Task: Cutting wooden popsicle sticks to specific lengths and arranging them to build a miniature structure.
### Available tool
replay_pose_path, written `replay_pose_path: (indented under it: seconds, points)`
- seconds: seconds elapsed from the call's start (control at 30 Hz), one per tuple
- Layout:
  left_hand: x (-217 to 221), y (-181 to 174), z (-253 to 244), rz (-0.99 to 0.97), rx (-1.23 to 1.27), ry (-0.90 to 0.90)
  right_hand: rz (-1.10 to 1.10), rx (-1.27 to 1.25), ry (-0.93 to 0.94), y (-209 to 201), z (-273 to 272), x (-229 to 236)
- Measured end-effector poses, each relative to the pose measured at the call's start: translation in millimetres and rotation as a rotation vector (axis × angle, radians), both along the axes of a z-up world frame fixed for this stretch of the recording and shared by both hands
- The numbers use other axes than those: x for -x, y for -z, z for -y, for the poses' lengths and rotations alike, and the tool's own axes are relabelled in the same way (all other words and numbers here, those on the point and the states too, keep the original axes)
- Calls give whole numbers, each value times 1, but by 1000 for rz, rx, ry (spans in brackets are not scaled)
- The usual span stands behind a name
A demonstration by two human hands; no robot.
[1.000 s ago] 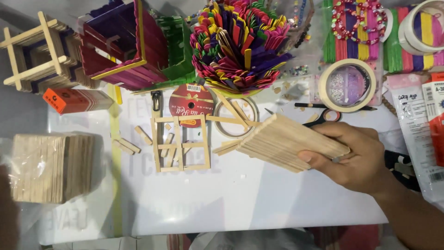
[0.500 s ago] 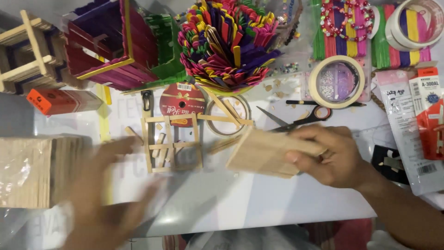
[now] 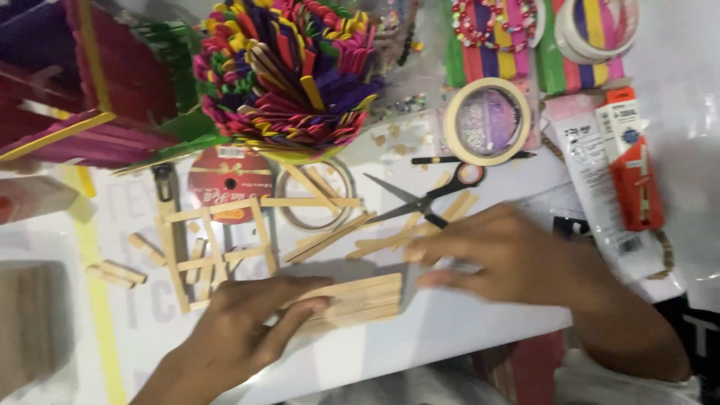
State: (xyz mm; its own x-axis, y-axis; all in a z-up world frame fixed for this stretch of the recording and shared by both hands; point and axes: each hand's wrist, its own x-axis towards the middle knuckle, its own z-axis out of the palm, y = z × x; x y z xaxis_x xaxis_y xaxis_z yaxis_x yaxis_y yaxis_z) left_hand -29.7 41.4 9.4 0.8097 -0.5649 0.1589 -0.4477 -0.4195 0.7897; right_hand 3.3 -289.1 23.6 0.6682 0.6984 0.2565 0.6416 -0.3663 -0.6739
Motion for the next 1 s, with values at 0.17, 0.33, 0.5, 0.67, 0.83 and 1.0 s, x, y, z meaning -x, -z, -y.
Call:
replay_pose_path:
  seconds: [0.17, 0.33, 0.5, 0.67, 0.83, 1.0]
  points:
    - [-9, -1, 1, -101, -82, 68, -262, 714, 646, -58, 73, -2]
    - [-20, 9, 7, 359, -216, 170, -369, 951, 994, -65, 104, 2]
    - [-22, 21, 9, 570, -444, 182, -499, 1106, 877, -45, 120, 24]
    - [-15, 42, 13, 543, -474, 252, -640, 1026, 877, -35, 106, 37]
    - [-6, 51, 14, 513, -503, 279, -611, 959, 854, -7, 120, 53]
    - [-8, 40, 13, 494, -436, 283, -242, 633, 983, -13, 150, 83]
